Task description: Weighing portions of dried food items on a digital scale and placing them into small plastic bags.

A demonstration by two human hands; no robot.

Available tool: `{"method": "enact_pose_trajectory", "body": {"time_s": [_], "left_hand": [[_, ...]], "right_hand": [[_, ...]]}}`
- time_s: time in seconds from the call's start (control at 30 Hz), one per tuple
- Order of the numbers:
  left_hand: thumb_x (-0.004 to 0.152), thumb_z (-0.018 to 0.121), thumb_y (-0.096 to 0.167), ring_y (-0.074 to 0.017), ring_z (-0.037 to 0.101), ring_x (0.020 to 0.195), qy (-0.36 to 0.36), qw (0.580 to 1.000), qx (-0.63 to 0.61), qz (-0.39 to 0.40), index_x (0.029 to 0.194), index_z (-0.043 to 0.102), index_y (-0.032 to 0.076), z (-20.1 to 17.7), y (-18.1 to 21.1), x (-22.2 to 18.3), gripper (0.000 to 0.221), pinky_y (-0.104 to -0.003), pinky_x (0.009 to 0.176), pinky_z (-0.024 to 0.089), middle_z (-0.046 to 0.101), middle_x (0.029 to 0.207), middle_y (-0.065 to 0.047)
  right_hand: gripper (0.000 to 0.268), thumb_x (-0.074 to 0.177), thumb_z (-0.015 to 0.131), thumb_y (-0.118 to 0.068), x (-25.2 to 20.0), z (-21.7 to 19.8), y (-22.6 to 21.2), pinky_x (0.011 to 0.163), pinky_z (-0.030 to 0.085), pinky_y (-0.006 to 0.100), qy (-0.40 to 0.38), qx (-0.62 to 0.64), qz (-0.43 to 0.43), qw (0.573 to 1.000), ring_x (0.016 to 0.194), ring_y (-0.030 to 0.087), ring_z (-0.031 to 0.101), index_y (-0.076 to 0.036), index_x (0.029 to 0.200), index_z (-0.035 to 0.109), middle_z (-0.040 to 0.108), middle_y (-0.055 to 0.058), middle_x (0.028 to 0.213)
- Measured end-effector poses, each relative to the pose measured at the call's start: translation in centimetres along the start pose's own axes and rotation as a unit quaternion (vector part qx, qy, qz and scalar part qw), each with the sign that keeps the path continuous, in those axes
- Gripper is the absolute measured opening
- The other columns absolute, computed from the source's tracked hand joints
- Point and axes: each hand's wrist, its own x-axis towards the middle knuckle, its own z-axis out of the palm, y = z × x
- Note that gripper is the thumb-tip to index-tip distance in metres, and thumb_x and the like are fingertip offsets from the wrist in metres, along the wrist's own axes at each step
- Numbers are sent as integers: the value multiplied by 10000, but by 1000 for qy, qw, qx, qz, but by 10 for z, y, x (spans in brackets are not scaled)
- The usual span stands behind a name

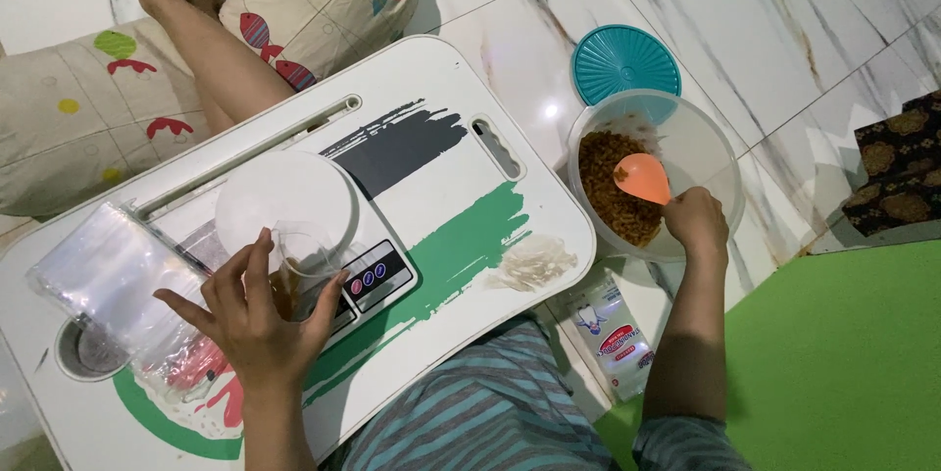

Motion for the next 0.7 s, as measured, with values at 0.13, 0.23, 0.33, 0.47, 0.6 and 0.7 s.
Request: {"method": "enact_pose_trajectory", "body": {"time_s": [0.13, 0.23, 0.33, 0.47, 0.6, 0.7], "left_hand": [[851, 888, 681, -342, 632, 1286, 14, 1000, -14, 1, 1547, 697, 43, -2, 3, 2, 963, -575, 1315, -148, 728, 1281, -125], [851, 879, 672, -349, 622, 1293, 8, 1000, -12, 0, 1545, 682, 39, -3, 3, 2, 961, -593, 1304, -137, 721, 1291, -131], [850, 896, 668, -346, 630, 1296, 11, 1000, -17, 0, 1549, 683, 43, -2, 2, 2, 962, -583, 1304, -150, 719, 1280, -128], [862, 874, 674, -359, 614, 1305, 1, 1000, -13, 0, 1567, 663, 52, -3, 3, 2, 964, -604, 1298, -146, 703, 1299, -131], [843, 895, 683, -329, 622, 1286, 8, 1000, -2, 1, 1550, 687, 48, -5, 4, 3, 972, -573, 1311, -147, 716, 1283, -114], [860, 885, 664, -343, 613, 1297, 5, 1000, -11, 1, 1552, 674, 44, -6, 4, 2, 953, -580, 1311, -147, 711, 1286, -124]], "right_hand": [[255, 873, 548, -73, 8, 3, 10, 663, 487, 452, 1, 28, -18, 999, 645, 305, 552, 112, 746, 668, 625, 208, 709], [249, 856, 507, -48, 5, 0, 6, 628, 463, 455, -2, 27, -20, 999, 611, 290, 493, 103, 678, 595, 551, 183, 657], [276, 866, 678, -137, 5, 5, -2, 790, 532, 491, 8, 33, 24, 999, 879, 387, 692, 86, 1014, 744, 739, 245, 1005], [256, 907, 601, -67, 24, 36, -2, 805, 544, 515, -12, -37, 12, 999, 915, 425, 709, 88, 1081, 708, 735, 279, 1024], [393, 884, 550, -110, 29, 47, 3, 837, 545, 502, -47, 27, -24, 998, 988, 426, 696, 50, 1219, 678, 724, 261, 1113], [330, 880, 559, -120, 29, 39, 5, 757, 553, 495, -57, 22, -24, 998, 864, 397, 709, 88, 1081, 717, 743, 259, 1001]]}}
